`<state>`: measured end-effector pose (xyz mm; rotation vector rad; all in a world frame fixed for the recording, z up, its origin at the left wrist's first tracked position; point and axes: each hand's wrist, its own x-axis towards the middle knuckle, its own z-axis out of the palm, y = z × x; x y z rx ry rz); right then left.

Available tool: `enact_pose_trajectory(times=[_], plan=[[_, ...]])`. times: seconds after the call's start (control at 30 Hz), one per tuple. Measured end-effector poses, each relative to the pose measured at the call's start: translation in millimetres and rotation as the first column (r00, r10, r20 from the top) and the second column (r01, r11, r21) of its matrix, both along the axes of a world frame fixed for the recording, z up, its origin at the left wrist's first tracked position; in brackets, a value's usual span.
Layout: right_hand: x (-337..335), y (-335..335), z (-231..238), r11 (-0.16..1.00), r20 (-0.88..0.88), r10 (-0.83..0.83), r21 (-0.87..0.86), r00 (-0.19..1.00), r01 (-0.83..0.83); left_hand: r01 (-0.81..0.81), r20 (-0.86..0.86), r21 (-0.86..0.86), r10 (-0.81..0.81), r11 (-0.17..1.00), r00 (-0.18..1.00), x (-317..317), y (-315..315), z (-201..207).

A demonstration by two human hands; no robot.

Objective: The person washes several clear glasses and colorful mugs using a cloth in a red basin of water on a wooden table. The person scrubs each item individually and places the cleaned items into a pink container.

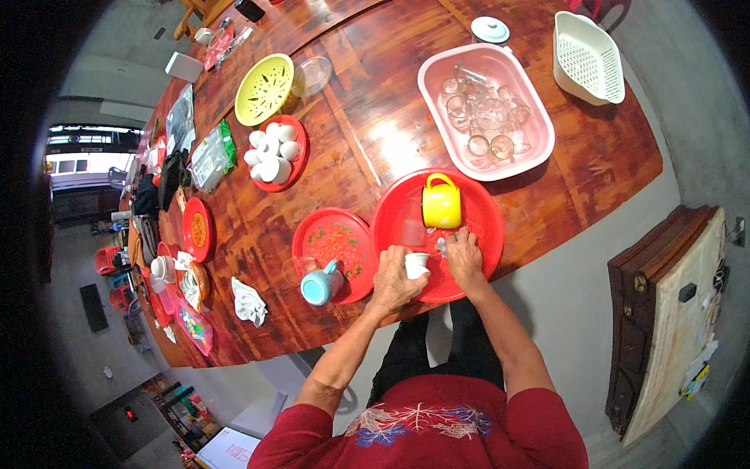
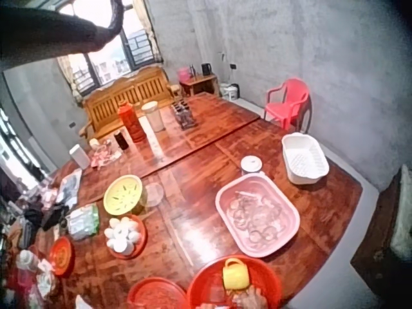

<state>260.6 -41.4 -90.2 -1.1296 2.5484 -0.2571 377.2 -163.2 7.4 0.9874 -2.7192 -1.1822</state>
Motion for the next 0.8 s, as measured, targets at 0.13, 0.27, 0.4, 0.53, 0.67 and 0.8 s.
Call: enact_pose_trajectory(times=[0.13,0.27,0.4,0.53,0.67,0.8], plan=[[-11.8,2.6,8.2,0.999,-0.013,0.007,0.034,1.000,-0.007,-0.014,-0.020,-0.105,0.012,0.994,1.000,-12.6,24.8,-26.3],[-17.8,7.9,3.9,0.999,0.036,-0.041,-0.008,0.999,0.041,-0.009,-0.023,-0.164,0.005,0.986,1.000,-22.5,35.7,-42.4],[-20.4,8.2,5.4,0.998,0.034,-0.056,-0.022,0.998,0.056,0.015,0.076,-0.245,0.004,0.969,0.997,-28.1,41.5,-55.8],[-19.7,6.3,0.5,0.993,-0.058,-0.079,-0.097,0.995,0.073,0.051,0.148,-0.356,0.002,0.933,0.989,-31.1,48.6,-67.7],[-13.7,5.0,-4.9,1.000,-0.053,-0.026,-0.004,0.998,0.026,0.061,0.190,-0.374,0.012,0.925,0.982,-31.7,52.2,-66.4],[-15.4,9.0,-6.6,0.996,-0.082,0.077,0.059,0.994,-0.072,0.142,0.237,-0.291,-0.072,0.946,0.969,-31.1,50.9,-22.8]])
